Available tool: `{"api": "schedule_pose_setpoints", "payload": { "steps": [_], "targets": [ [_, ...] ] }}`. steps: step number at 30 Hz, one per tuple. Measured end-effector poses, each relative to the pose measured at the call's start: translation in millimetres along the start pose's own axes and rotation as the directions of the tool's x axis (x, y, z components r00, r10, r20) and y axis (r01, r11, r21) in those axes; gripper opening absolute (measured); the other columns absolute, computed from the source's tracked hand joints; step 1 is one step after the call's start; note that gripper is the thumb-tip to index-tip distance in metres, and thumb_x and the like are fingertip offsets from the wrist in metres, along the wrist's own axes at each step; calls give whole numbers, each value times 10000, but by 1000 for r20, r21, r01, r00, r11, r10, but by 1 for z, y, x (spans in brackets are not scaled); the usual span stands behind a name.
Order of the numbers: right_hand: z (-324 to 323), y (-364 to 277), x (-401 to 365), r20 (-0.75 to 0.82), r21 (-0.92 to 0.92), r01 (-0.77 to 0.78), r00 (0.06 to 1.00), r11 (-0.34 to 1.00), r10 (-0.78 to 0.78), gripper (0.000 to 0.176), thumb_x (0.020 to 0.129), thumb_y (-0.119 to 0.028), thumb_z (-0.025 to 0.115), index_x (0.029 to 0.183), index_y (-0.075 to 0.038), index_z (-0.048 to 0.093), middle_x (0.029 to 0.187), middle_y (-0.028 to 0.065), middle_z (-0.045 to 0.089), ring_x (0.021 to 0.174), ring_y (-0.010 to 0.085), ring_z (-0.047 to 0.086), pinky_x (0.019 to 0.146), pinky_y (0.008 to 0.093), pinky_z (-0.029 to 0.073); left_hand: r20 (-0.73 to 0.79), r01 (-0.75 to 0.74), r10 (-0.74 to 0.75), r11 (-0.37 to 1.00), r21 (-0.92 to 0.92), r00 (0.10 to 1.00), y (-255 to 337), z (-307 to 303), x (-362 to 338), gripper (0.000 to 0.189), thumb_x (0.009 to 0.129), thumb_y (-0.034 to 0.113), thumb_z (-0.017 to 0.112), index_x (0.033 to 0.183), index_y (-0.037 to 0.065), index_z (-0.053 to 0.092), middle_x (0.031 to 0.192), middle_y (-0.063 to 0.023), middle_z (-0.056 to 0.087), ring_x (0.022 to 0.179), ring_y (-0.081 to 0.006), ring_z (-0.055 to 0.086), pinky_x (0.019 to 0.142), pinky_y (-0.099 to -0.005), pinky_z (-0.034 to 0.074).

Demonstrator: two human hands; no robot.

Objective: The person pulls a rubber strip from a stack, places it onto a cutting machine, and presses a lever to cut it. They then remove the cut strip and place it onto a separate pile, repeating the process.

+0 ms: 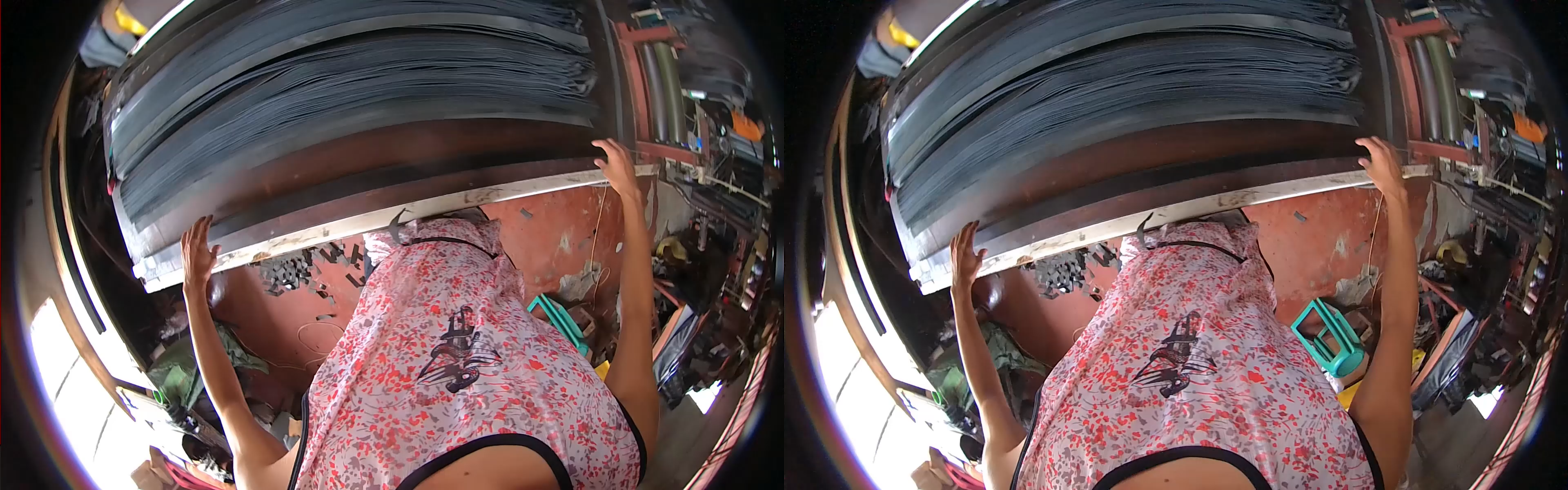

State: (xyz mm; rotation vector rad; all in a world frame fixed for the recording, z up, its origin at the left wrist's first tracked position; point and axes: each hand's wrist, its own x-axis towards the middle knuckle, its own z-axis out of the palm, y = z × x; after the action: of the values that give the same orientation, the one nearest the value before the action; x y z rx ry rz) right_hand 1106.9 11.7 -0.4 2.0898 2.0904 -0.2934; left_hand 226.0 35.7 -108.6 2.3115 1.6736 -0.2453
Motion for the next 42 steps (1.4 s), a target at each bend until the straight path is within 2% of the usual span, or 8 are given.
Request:
{"api": "schedule_pose_setpoints", "payload": {
  "steps": [5, 11, 21, 27, 31, 36, 40, 42],
  "targets": [
    [19, -24, 7, -127, 163, 146, 984, 976, -126, 390, 716, 1, 733, 1087, -63, 629, 1036, 111, 623, 985, 337, 590, 851, 417, 473, -99, -157, 150, 985, -66, 984, 104, -17, 22, 661, 791, 271, 723, 1379, 93, 478, 1382, -108, 518, 1262, -298, 490, 1086, -497, 333],
    [33, -76, 7, -234, 145, 195, 959, 970, -158, 452, 723, -51, 739, 1163, -84, 638, 1113, 83, 627, 1066, 302, 565, 934, 409, 441, -163, -307, 279, 934, -183, 946, 193, -17, 57, 605, 790, 154, 725, 1342, 63, 492, 1295, -140, 572, 1196, -333, 535, 1057, -483, 367],
    [57, -161, 18, -472, 132, 280, 861, 951, -188, 264, 759, -60, 614, 1016, -97, 660, 1048, 41, 618, 1008, 254, 588, 904, 398, 460, -114, -242, 227, 958, -150, 967, 138, -11, 58, 407, 868, 136, 656, 1247, 17, 564, 1224, -160, 618, 1088, -352, 592, 948, -439, 454],
    [64, -167, 17, -446, 174, 224, 886, 959, -126, 220, 787, -73, 591, 996, -104, 654, 1025, 37, 615, 1015, 246, 584, 900, 387, 467, -100, -232, 217, 957, -176, 971, 127, -13, 59, 390, 904, 211, 634, 1232, 8, 579, 1221, -175, 622, 1089, -373, 599, 934, -442, 475],
    [63, -164, 14, -480, 198, 244, 868, 949, -123, 289, 752, -46, 669, 1039, -85, 667, 982, 32, 622, 969, 250, 568, 851, 389, 480, -115, -224, 203, 952, -209, 972, 127, -8, 61, 396, 907, 231, 634, 1233, 12, 582, 1215, -176, 626, 1087, -375, 603, 931, -435, 483],
    [57, -179, 15, -422, 200, 227, 898, 953, -126, 316, 762, -44, 629, 1070, -104, 664, 1051, 57, 618, 1038, 271, 564, 903, 418, 458, -135, -187, 161, 959, -213, 978, 114, 2, 58, 461, 797, 51, 705, 1239, 36, 574, 1207, -153, 624, 1081, -352, 598, 935, -418, 473],
    [24, -185, 22, -440, 270, 282, 886, 921, -142, 250, 789, -70, 674, 1039, -83, 683, 1106, 66, 622, 1051, 278, 581, 902, 412, 461, -153, -159, 129, 966, -204, 980, 119, -1, 56, 489, 790, 56, 708, 1257, 41, 563, 1230, -150, 611, 1118, -343, 577, 965, -428, 448],
    [-4, -190, 34, -466, 380, 245, 884, 892, -44, 199, 826, -109, 671, 1019, -63, 677, 1068, 83, 643, 981, 299, 620, 847, 402, 489, -188, -187, 151, 963, -192, 970, 126, -5, 52, 497, 799, 112, 716, 1266, 39, 561, 1254, -159, 598, 1162, -348, 550, 1005, -434, 419]
  ]
}}
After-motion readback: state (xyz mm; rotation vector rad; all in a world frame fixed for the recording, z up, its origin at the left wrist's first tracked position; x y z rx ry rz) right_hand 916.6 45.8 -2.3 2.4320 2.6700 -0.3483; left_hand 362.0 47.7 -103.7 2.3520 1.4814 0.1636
